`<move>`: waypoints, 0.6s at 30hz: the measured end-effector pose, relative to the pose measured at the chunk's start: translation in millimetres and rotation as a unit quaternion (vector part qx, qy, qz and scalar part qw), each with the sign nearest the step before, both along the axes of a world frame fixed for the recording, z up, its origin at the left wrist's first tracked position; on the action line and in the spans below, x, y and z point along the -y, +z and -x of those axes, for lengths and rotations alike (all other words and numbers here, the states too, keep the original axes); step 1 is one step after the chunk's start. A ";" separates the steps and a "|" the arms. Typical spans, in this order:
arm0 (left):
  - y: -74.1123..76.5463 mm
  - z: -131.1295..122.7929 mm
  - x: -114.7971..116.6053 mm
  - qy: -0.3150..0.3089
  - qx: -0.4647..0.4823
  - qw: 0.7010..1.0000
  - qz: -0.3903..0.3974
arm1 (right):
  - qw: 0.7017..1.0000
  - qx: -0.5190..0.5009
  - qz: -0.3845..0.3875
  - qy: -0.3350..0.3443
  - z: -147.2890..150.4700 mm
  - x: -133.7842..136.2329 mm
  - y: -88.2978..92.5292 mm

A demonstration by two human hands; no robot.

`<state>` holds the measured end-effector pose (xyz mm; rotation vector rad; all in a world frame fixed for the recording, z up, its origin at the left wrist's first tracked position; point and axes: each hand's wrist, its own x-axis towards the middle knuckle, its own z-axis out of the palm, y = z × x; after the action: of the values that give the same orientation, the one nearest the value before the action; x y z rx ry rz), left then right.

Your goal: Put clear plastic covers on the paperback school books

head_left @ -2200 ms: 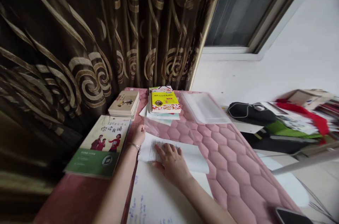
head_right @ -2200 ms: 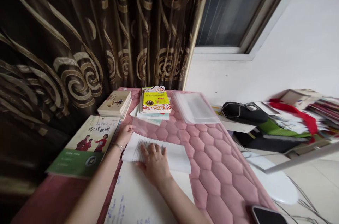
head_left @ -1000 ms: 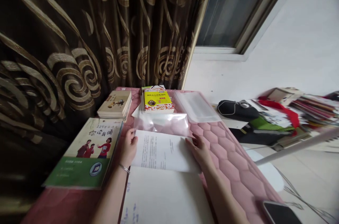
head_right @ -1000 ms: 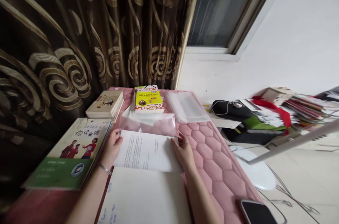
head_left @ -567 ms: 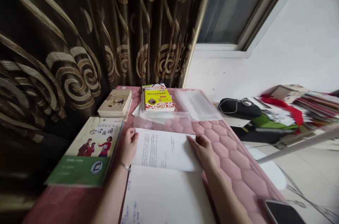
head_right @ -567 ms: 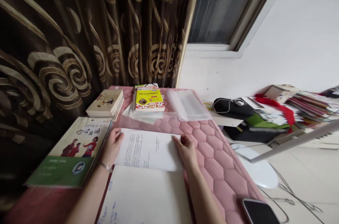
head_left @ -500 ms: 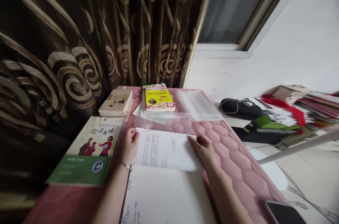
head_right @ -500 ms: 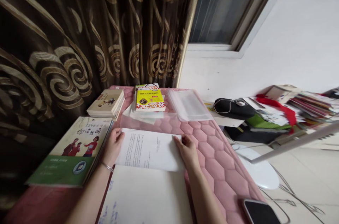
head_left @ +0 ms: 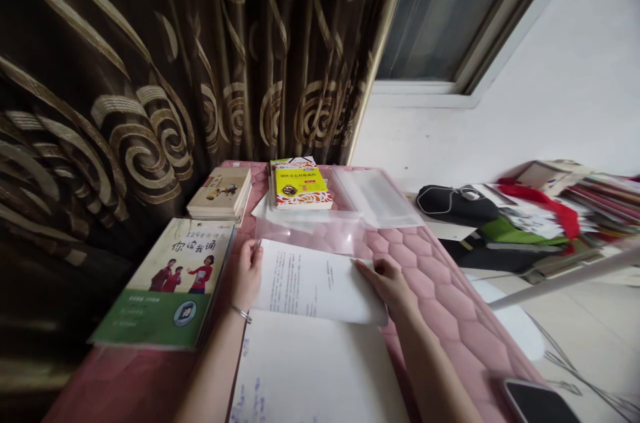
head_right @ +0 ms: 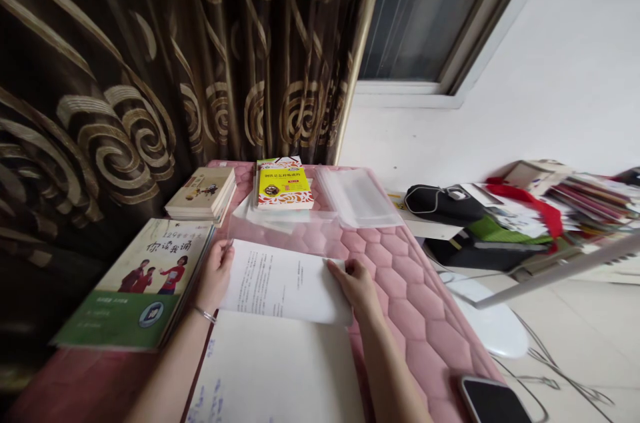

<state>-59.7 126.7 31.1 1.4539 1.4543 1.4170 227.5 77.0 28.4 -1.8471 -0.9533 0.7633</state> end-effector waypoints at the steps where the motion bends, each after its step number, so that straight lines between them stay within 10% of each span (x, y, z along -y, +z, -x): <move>1: -0.2 0.1 -0.1 -0.004 0.005 1.000 0.001 | 1.000 0.007 -0.005 -0.004 -0.1 -0.4 -0.6; 18: 2.7 2.8 1.6 -0.017 0.068 0.997 0.044 | 0.990 -0.121 -0.059 0.029 -12.9 1.6 -1.0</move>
<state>-62.5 125.2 33.8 1.2972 1.3820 1.3854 240.3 75.4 27.4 -1.5894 -0.8789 0.9234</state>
